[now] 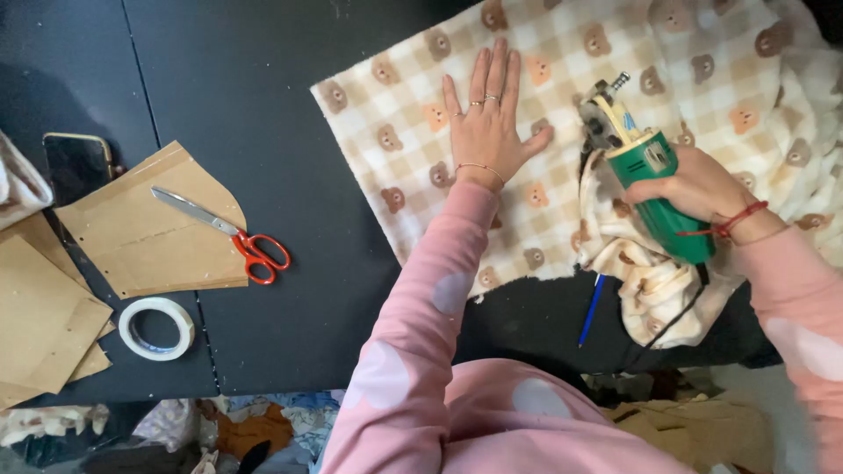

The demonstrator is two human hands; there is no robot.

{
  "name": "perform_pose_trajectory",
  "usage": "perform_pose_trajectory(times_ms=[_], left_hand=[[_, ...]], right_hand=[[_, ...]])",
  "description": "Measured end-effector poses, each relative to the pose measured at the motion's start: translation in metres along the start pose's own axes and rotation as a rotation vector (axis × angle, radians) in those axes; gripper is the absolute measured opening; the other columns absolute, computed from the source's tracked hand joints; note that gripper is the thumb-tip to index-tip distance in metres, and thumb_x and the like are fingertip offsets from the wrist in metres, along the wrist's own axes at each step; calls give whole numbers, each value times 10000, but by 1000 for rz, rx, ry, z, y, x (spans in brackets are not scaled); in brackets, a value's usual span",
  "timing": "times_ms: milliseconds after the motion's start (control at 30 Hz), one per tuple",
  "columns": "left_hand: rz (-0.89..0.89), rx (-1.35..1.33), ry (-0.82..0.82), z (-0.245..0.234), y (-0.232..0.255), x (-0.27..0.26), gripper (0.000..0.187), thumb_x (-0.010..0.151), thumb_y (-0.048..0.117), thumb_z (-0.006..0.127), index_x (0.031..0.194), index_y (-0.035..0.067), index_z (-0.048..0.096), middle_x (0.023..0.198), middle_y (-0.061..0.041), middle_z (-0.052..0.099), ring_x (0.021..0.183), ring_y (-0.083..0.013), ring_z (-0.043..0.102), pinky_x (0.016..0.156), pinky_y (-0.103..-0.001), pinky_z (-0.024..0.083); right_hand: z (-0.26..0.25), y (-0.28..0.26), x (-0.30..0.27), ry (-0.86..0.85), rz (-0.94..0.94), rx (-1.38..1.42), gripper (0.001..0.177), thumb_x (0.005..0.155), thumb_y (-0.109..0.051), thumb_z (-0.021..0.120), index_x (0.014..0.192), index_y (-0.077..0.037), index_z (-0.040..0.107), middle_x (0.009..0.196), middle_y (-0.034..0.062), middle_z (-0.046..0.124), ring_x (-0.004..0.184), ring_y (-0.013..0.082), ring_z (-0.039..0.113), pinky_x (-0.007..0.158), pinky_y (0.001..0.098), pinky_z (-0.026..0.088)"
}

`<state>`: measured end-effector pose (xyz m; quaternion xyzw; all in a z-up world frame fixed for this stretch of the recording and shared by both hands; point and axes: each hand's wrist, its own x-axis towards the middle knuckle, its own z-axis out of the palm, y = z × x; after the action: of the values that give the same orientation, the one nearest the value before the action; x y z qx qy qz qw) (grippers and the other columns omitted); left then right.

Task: The person uses a rotary cutter to trim a piece of patterned fabric on a black table. They then adjust the cutter's blade, use scissors to trim the fabric further, and trace a cardboard template onto the fabric with a pen before cutting again.

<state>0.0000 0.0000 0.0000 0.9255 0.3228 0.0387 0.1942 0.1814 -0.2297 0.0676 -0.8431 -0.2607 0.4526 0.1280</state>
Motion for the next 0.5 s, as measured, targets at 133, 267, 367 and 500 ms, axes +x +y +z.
perform_pose_trajectory(times_ms=[133,267,367,500], left_hand=[[-5,11,-13,1,2,0,1094,795,724,631,1638,144,245,1715,-17,155,1598,-191,111,1296,-648,62],[-8,31,-9,2,3,0,1114,796,737,632,1646,143,224,1723,-19,144,1601,-204,105,1296,-654,71],[-8,32,3,5,2,-1,1117,798,738,636,1647,145,218,1722,-15,142,1600,-205,107,1301,-657,74],[-7,25,12,7,2,0,1115,802,735,652,1642,146,216,1720,-13,135,1601,-205,107,1297,-664,80]], right_hand=[[2,0,-23,-38,130,-69,494,662,-285,810,1082,-38,732,961,168,766,835,305,724,780,398,553],[10,3,-42,-43,39,-46,512,648,-278,775,1106,-52,740,1003,160,770,895,289,722,820,386,545],[18,23,-47,-57,-39,-55,591,625,-288,776,1172,-72,714,1032,158,766,928,291,717,839,382,537],[21,48,-57,-85,57,-158,642,646,-294,812,1231,-67,672,1061,180,764,966,322,726,875,393,542]])
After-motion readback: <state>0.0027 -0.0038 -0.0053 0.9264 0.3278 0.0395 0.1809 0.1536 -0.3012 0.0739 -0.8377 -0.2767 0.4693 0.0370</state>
